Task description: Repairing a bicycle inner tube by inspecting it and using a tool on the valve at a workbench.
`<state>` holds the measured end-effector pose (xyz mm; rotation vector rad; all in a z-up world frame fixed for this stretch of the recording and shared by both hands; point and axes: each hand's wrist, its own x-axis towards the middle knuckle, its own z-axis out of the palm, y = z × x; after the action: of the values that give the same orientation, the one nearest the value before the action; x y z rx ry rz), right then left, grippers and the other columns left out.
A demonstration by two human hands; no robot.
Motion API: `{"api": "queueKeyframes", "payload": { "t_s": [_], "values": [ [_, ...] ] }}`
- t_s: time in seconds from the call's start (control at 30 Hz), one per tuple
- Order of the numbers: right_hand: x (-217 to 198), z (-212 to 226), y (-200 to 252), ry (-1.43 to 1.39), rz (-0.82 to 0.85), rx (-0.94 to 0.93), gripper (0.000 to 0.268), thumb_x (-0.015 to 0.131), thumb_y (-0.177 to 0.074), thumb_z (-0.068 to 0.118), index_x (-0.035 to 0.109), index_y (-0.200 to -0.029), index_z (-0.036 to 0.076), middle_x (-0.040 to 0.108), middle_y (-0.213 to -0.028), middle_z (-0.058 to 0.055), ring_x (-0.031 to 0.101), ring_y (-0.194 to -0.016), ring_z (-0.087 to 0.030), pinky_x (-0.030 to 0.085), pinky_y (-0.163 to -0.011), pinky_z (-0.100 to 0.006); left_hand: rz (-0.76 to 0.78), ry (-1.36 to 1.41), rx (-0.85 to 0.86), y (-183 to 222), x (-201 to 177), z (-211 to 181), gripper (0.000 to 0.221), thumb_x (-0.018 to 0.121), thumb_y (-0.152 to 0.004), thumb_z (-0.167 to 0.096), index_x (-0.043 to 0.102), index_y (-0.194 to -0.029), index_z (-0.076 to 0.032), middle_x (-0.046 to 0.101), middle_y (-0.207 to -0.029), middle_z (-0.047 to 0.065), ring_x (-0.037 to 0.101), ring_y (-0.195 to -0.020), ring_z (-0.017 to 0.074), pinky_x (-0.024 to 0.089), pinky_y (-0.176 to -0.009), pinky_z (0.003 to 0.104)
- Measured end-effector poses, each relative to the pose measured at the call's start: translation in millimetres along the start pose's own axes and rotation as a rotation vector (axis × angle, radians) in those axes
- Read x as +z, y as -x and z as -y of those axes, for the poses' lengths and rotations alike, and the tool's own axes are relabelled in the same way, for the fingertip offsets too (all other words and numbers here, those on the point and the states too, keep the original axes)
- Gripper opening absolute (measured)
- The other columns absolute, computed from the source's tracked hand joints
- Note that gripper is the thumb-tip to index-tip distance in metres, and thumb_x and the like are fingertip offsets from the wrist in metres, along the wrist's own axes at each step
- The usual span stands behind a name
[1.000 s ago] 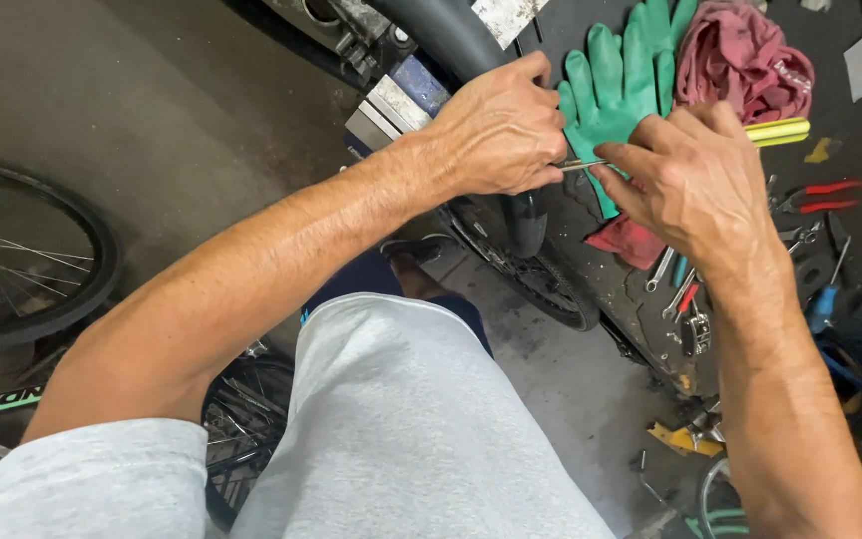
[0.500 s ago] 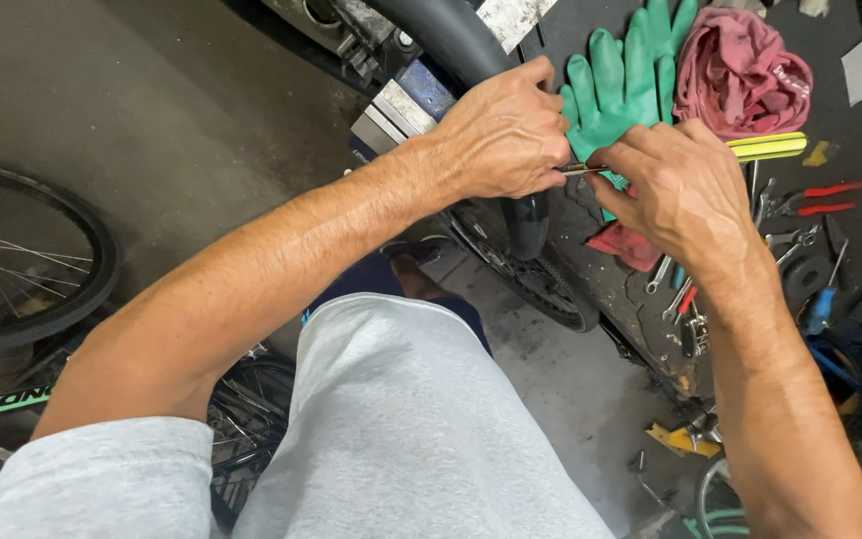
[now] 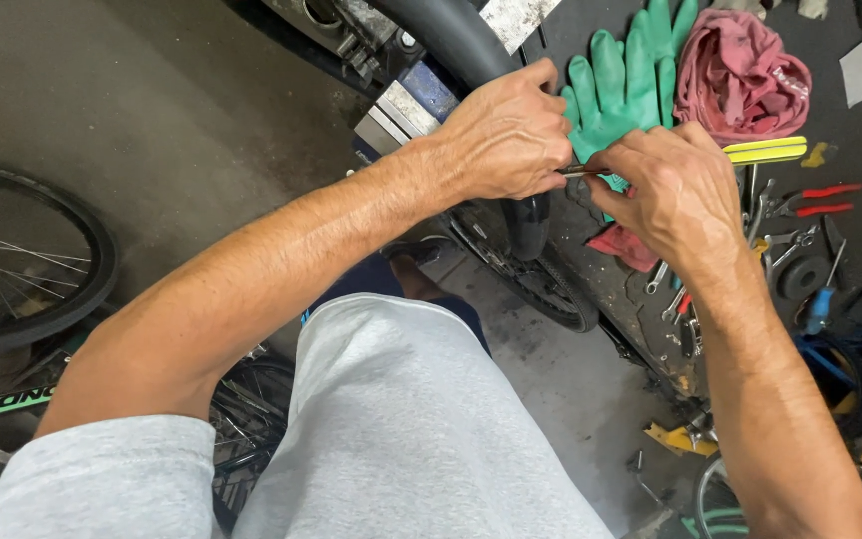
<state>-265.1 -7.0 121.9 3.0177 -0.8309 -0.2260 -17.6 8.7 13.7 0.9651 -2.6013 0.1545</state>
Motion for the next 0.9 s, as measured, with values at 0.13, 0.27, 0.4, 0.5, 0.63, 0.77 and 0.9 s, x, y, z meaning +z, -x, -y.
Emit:
{"api": "queueKeyframes", "payload": {
  "t_s": [0.13,0.27,0.4,0.5,0.63,0.77,0.9],
  "values": [
    [3.9,-1.3,2.1,-0.021,-0.020,0.003,0.016,0.094,-0.114,0.032,0.087,-0.115,0.018,0.080,-0.101,0.005,0.071,-0.087,-0.020,0.044,-0.084,-0.036,0.025,-0.008,0.001,-0.4,-2.0,-0.1,0.064,0.073,-0.110,-0.078,0.073,-0.066,-0.033,0.069,-0.062,-0.011,0.068,-0.066,0.0178,0.045,-0.093,0.041],
    [9.3,-0.8,4.8,-0.028,-0.055,0.015,0.013,0.096,-0.112,0.028,0.086,-0.111,0.020,0.078,-0.097,0.005,0.070,-0.085,-0.020,0.045,-0.086,-0.036,0.009,0.015,-0.002,0.8,-0.8,-0.8,0.062,0.076,-0.109,-0.078,0.073,-0.067,-0.032,0.070,-0.065,-0.011,0.070,-0.069,0.0176,0.047,-0.095,0.041],
    [12.1,0.7,5.8,-0.046,-0.076,0.035,0.013,0.097,-0.112,0.029,0.086,-0.109,0.021,0.077,-0.096,0.006,0.070,-0.086,-0.019,0.045,-0.086,-0.036,0.015,0.016,0.010,1.7,-1.1,-0.3,0.060,0.075,-0.110,-0.077,0.074,-0.068,-0.034,0.070,-0.066,-0.013,0.070,-0.071,0.0168,0.046,-0.096,0.041],
    [13.5,1.0,4.8,-0.039,-0.108,0.043,0.013,0.097,-0.111,0.027,0.086,-0.109,0.021,0.078,-0.096,0.006,0.069,-0.082,-0.019,0.044,-0.084,-0.036,0.007,0.033,0.013,1.5,-1.9,0.7,0.058,0.076,-0.108,-0.075,0.074,-0.068,-0.033,0.069,-0.066,-0.012,0.070,-0.069,0.0186,0.047,-0.095,0.042],
    [16.6,-1.7,12.8,-0.118,-0.072,0.087,0.010,0.094,-0.107,0.032,0.089,-0.112,0.025,0.087,-0.110,0.008,0.073,-0.088,-0.016,0.043,-0.083,-0.035,-0.078,0.159,0.012,5.5,-3.9,3.8,0.041,0.084,-0.096,-0.068,0.081,-0.083,-0.030,0.073,-0.080,-0.008,0.074,-0.086,0.0240,0.047,-0.092,0.044],
    [21.0,5.0,43.1,-0.336,-0.151,0.271,0.014,0.095,-0.104,0.032,0.088,-0.108,0.021,0.082,-0.096,-0.003,0.076,-0.093,-0.027,0.053,-0.091,-0.043,-0.288,0.259,0.043,14.2,7.1,2.7,0.050,0.068,-0.103,-0.066,0.074,-0.086,-0.019,0.069,-0.074,0.004,0.069,-0.079,0.0240,0.049,-0.105,0.050],
    [18.4,27.3,88.1,-0.563,-0.242,0.570,0.008,0.091,-0.104,0.031,0.089,-0.110,0.027,0.085,-0.102,-0.001,0.078,-0.100,-0.027,0.055,-0.094,-0.041,-0.294,0.353,-0.062,15.1,-2.3,2.3,0.038,0.066,-0.096,-0.042,0.080,-0.114,-0.011,0.076,-0.083,0.009,0.077,-0.087,0.0264,0.052,-0.112,0.050]
  ]
}}
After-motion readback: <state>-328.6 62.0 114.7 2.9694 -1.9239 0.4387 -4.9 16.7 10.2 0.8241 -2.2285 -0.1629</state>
